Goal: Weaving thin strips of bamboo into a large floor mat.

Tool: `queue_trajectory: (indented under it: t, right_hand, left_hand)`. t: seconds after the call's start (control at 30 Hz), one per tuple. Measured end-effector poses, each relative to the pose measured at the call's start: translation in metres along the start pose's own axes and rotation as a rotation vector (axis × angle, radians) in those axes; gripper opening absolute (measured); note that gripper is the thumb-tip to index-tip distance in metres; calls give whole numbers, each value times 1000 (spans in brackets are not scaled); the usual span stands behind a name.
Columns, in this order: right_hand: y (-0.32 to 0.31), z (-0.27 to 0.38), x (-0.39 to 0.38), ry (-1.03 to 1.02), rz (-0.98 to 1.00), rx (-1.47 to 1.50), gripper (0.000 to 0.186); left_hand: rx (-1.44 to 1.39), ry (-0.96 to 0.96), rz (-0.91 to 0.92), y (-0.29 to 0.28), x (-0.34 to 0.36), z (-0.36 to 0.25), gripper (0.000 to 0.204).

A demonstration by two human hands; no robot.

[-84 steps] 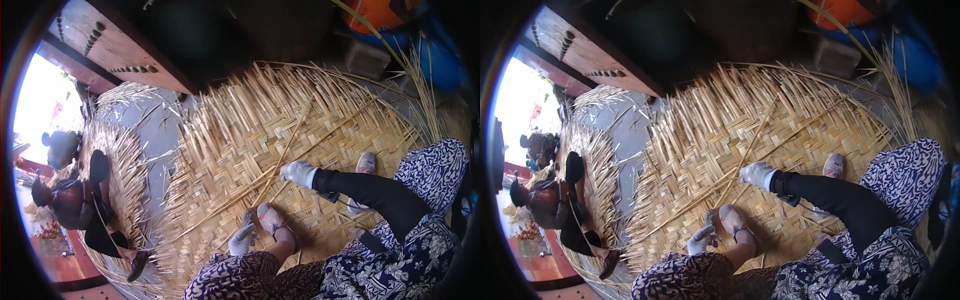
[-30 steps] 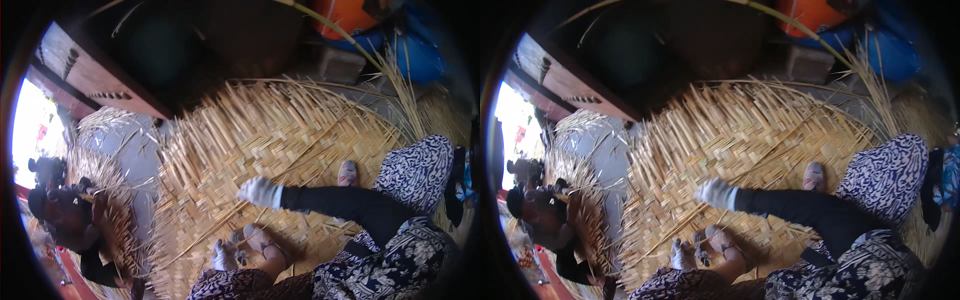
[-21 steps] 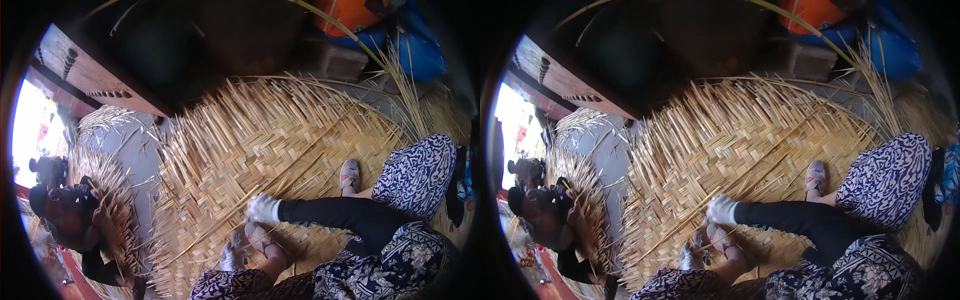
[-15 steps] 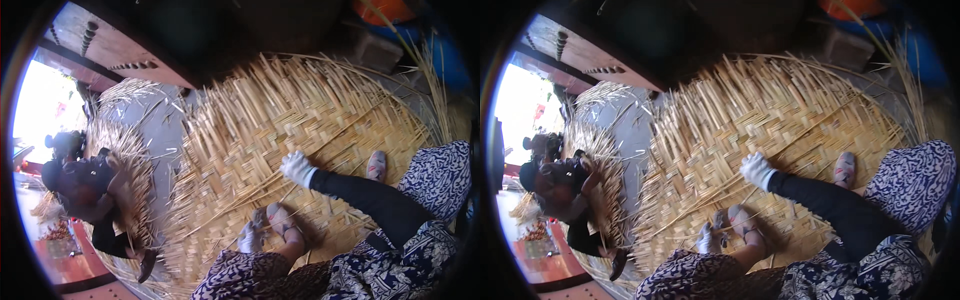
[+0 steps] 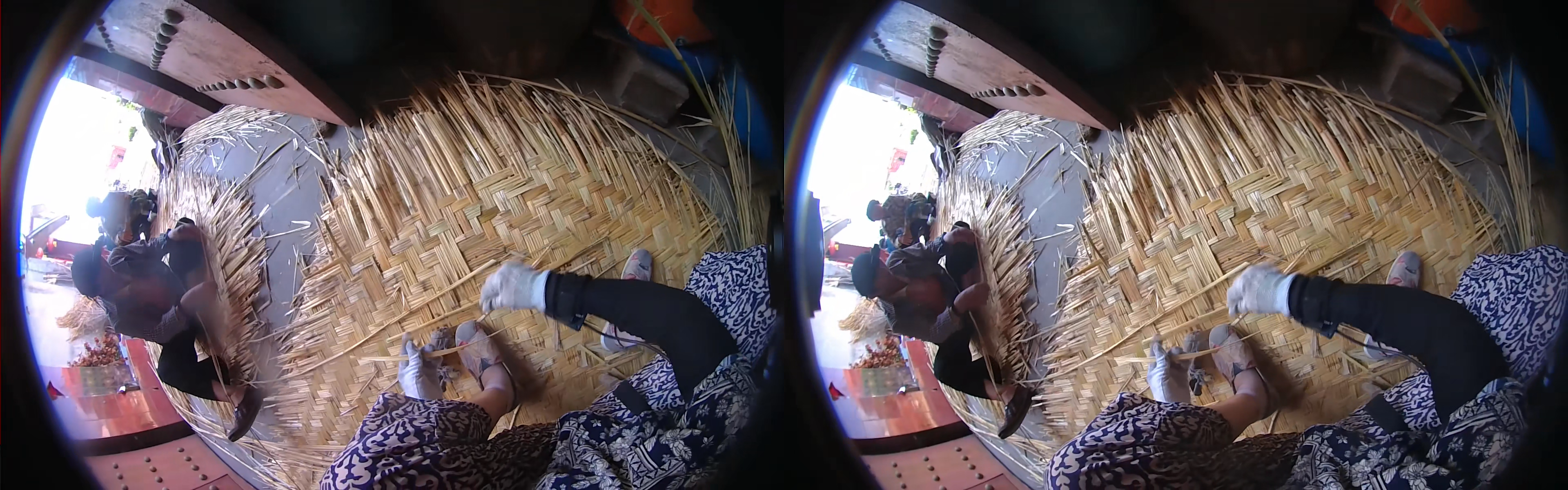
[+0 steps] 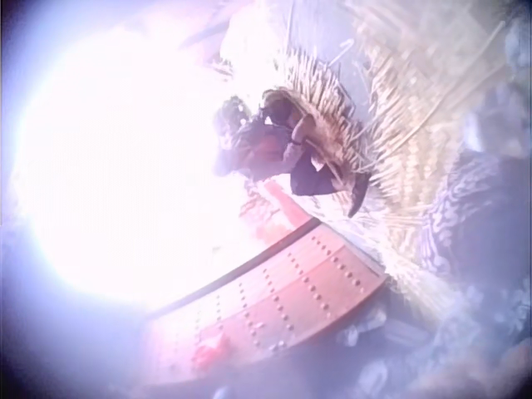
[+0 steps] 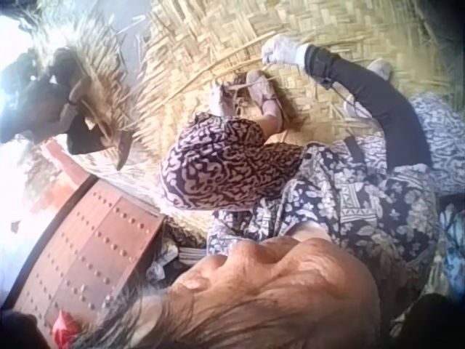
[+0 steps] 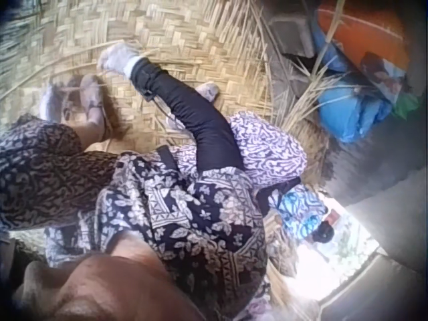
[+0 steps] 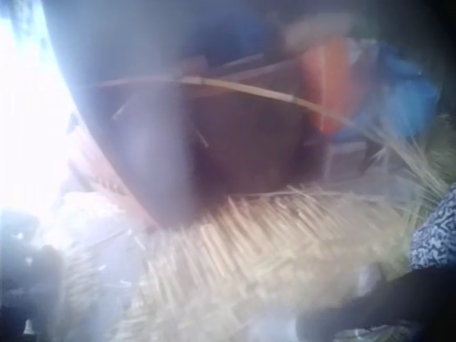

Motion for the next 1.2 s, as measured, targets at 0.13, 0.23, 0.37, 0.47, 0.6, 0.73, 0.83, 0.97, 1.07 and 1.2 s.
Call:
queue_trajectory:
  t: [0.13, 0.23, 0.37, 0.47, 0.6, 0.73, 0.83, 0.97, 1.07, 1.2]
  right_hand:
    - [16, 22, 0, 90, 229, 46, 15]
    - [11, 30, 18, -87, -109, -267, 16]
    - [4, 25, 51, 66, -425, -821, 10]
    - [-1, 4, 53, 88, -480, -936, 9]
    - [-8, 0, 54, 32, -412, -725, 7]
    - [-17, 6, 48, -8, -295, -364, 6]
    - [-20, 6, 41, 6, -217, -280, 9]
    - [-26, 12, 32, 105, -146, -208, 14]
    - [-16, 21, 33, 87, -102, -159, 21]
    - [-20, 42, 18, 154, 37, -174, 27]
  left_hand:
    - [-81, -4, -71, 11, -5, -14, 22]
    - [-27, -85, -121, -6, -1, -7, 19]
    - [-29, -21, -136, -12, 2, -10, 21]
    - [106, -95, -177, -16, 9, -3, 23]
    - [128, -133, -195, -28, 17, -2, 30]
    - [103, -61, -132, -24, 17, -10, 29]
    - [140, -21, -162, -18, 18, -9, 27]
    - [174, -14, -111, -8, 23, -12, 27]
    - [190, 10, -81, -9, 26, -14, 28]
    - [160, 38, -48, 6, 26, -14, 30]
Point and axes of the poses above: each hand's wrist, its own x-axis towards the middle knuckle, its own y-axis out of the palm, z = x × y, the point moved 7 cm from there along x, towards the middle knuckle, and after that the axes turned 11 degrees about z, right-handed, at the moved point
